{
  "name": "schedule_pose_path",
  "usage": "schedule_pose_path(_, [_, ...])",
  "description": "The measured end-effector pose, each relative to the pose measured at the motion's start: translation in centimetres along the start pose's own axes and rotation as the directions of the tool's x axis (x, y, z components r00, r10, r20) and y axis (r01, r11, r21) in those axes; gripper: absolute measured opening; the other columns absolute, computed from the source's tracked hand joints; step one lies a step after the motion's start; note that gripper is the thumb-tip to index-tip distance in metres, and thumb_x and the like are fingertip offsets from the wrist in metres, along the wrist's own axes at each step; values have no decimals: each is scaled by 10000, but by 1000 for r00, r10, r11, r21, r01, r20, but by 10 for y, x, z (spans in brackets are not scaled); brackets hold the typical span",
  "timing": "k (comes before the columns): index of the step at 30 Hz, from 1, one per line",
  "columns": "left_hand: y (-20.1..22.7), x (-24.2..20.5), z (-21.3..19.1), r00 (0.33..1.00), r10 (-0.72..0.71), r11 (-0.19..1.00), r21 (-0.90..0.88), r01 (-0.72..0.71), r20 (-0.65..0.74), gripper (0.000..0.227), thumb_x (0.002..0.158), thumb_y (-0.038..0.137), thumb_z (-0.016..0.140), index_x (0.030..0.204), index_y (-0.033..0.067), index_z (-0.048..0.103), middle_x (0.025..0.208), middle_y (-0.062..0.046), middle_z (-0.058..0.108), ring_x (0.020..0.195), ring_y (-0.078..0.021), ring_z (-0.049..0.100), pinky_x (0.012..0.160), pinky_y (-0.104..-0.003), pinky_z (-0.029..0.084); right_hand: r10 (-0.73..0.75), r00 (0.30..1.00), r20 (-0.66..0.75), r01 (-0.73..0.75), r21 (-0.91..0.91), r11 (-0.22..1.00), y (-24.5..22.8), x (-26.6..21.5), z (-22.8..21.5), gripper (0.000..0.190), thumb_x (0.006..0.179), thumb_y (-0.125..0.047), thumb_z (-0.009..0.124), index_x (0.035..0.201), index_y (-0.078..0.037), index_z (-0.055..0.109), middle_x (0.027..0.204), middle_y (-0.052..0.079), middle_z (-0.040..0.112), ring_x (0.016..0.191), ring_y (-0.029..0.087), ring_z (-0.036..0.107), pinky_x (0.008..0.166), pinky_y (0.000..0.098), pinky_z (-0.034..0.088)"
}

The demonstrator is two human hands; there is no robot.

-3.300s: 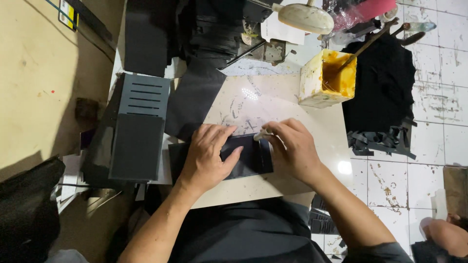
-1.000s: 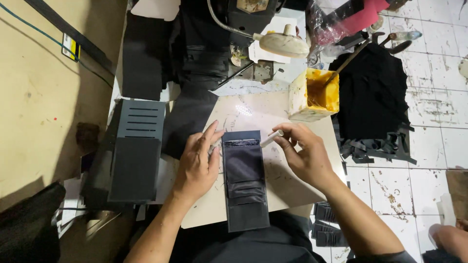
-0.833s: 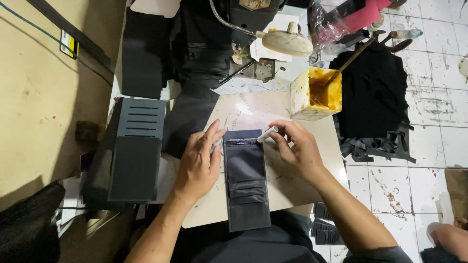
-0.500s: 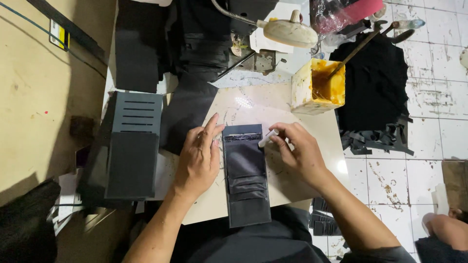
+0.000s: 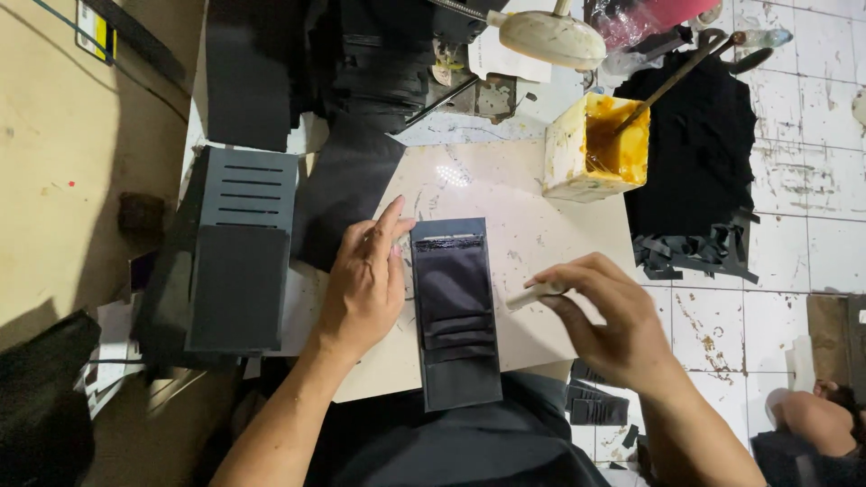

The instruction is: The person places a slotted black board on the work table, brushes yellow glue from a container onto it, and folds a black fabric piece over the glued edge, pressing it down. They repeat this gluing and folding cycle on successive components and set finished pieces aside.

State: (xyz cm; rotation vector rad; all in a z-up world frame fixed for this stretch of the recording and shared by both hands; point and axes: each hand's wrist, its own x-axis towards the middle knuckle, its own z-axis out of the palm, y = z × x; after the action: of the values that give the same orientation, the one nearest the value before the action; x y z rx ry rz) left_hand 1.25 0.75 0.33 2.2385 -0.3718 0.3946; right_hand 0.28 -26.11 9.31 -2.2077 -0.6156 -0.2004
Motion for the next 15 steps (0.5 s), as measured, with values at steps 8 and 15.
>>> schedule_pose_path(8, [0, 1, -2, 1000, -3, 999, -47, 2, -22, 568, 966, -34, 450, 1533, -5, 426, 1174, -156, 731, 1117, -324, 605, 1055, -421, 445, -124, 988, -91, 124, -6, 992, -12, 30, 37, 177, 878, -11, 749, 1049, -59, 757, 870, 58, 753, 801, 266, 700, 741, 345, 578])
schedule_pose_path(15, [-2, 0, -3, 1000, -10, 997, -76, 9, -14, 612, 945, -41, 439, 1553, 13, 398, 1171, -149, 730, 1131, -313, 608, 1059, -413, 449, -291, 955, -51, 284, -115, 952, 6, 51, 90, 173, 903, -63, 746, 1076, -66, 738, 812, 71, 713, 782, 270, 678, 711, 385, 558])
